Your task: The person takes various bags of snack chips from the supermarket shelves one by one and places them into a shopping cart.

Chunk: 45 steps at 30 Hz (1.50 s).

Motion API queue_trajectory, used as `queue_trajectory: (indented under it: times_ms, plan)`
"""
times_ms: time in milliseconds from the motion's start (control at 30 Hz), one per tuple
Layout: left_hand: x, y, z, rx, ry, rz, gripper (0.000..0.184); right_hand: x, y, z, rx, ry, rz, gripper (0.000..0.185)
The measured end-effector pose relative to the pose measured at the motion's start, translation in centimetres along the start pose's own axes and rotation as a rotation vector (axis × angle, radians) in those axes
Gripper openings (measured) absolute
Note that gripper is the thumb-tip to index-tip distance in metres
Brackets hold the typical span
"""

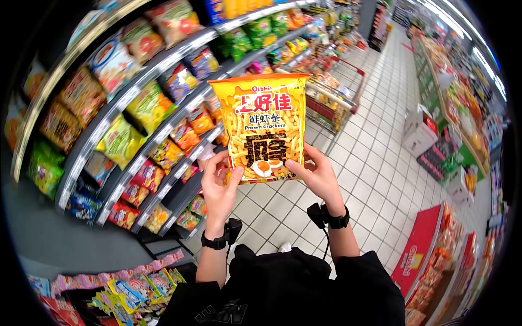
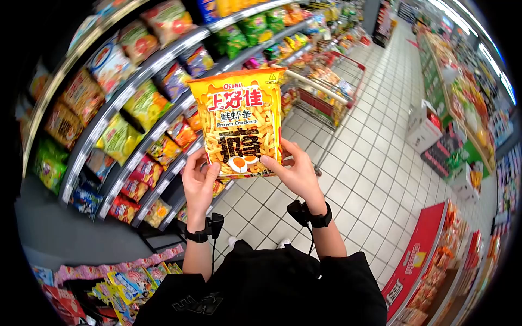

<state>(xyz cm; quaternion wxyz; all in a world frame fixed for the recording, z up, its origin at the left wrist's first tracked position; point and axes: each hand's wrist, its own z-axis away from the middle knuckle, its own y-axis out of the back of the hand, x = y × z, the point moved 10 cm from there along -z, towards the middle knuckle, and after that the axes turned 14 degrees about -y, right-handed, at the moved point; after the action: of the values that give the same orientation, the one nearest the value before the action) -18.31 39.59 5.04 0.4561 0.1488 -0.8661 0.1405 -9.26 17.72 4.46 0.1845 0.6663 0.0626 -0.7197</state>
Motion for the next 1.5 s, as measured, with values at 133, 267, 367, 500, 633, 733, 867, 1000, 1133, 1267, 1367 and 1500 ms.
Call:
queue_trajectory:
  times_ms: [133, 267, 367, 500, 633, 733, 867, 1000, 1133, 1267, 1367, 1500]
  plan:
    - [-3.5, -15.7, 1.2, -0.108, 0.063, 0.048, 0.041, 4.7, 15.5, 1.2, 0.108, -0.123, -0.034, 0.059]
    - [-5.7, -24.9, 1.2, -0.278, 0.051, 0.061, 0.04, 8.8, 23.4, 2.9, 0.224, -0.187, -0.167, 0.058]
    - [-8.1, -31.9, 1.8, -0.362, 0.121, 0.14, 0.038, 11.3, 29.7, 3.9, 0.358, -0.18, -0.089, 0.057]
    - [-12.1, -40.1, 2.2, -0.471, 0.171, 0.198, 0.038, 14.3, 36.6, 4.0, 0.444, -0.227, -0.108, 0.054]
    - [-16.5, -47.7, 1.4, -0.534, 0.249, 0.256, 0.037, 16.1, 43.2, 1.8, 0.504, -0.275, -0.101, 0.051]
    - [-20.4, -52.7, 0.0, -0.524, 0.272, 0.295, 0.036, 17.5, 48.2, -1.3, 0.541, -0.315, -0.034, 0.051]
    - [-25.1, -58.6, -3.2, -0.482, 0.338, 0.358, 0.037, 18.5, 54.1, -7.3, 0.541, -0.345, -0.008, 0.052]
    - [-28.9, -62.7, -5.7, -0.42, 0.38, 0.364, 0.038, 18.5, 58.3, -12.4, 0.51, -0.355, 0.007, 0.051]
    - [-29.9, -66.6, -9.1, -0.42, 0.347, 0.362, 0.038, 17.8, 61.8, -16.0, 0.481, -0.358, 0.034, 0.05]
    - [-31.2, -70.4, -11.7, -0.457, 0.253, 0.308, 0.041, 17.5, 65.6, -18.9, 0.455, -0.341, -0.042, 0.048]
    - [-32.3, -73.1, -13.6, -0.457, 0.247, 0.292, 0.041, 17.4, 68.5, -21.9, 0.453, -0.32, 0.041, 0.048]
    - [-34.6, -76.9, -16.4, -0.443, 0.259, 0.243, 0.044, 18.2, 72.4, -27.1, 0.387, -0.325, 0.046, 0.05]
